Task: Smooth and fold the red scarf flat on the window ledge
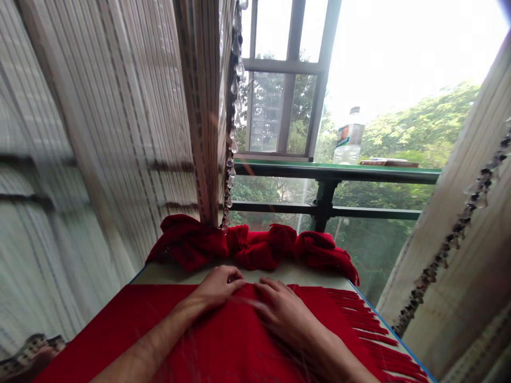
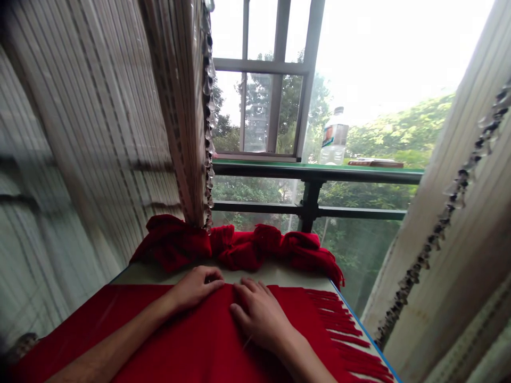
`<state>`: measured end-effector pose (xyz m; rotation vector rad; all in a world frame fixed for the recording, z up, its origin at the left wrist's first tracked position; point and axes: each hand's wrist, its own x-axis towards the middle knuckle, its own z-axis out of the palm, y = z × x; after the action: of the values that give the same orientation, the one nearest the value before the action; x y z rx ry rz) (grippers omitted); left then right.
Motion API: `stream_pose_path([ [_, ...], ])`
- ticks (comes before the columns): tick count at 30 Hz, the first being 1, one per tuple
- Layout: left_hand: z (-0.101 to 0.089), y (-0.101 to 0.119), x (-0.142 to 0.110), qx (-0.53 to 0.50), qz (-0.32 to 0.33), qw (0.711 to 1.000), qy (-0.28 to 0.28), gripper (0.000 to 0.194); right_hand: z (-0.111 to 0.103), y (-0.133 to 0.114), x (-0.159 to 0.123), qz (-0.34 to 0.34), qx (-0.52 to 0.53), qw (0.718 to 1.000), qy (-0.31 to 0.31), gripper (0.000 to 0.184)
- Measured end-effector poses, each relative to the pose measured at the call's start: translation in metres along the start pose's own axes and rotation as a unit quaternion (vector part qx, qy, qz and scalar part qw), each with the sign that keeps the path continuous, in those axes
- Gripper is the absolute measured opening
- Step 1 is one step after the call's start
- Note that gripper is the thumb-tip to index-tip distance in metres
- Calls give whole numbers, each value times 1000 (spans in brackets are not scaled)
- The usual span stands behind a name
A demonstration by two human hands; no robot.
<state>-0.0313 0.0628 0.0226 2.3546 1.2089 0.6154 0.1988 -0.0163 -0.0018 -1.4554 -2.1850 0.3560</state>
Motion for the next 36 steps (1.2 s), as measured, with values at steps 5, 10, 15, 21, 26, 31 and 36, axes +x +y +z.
stream_pose_path([
  [5, -4, 4, -6, 84, 5, 996, 24, 22, -3, 1, 1, 17, -53, 997, -61, 60],
  [10, 0, 24, -36, 140, 64, 987, 35, 36, -11, -6, -1, 23, -85, 990, -107, 66],
  [15, 10, 34, -64, 135, 71, 984, -88, 55, -11, -27, -5, 13, -111, 991, -79, 59],
  [21, 0, 38, -64, 138, 32, 978, -154, 75, -7, -37, -8, -36, -57, 989, -134, 64],
  [26, -9, 38, -65, 138, 28, 970, -199, 98, -14, -39, -9, -20, -54, 985, -163, 71],
  [31, -16, 39, -75, 136, 67, 966, -210, 103, -18, -41, -9, -17, -54, 982, -181, 84],
  [36, -16, 34, -86, 132, 86, 967, -200, 99, -22, -42, -10, -15, -56, 978, -199, 85],
])
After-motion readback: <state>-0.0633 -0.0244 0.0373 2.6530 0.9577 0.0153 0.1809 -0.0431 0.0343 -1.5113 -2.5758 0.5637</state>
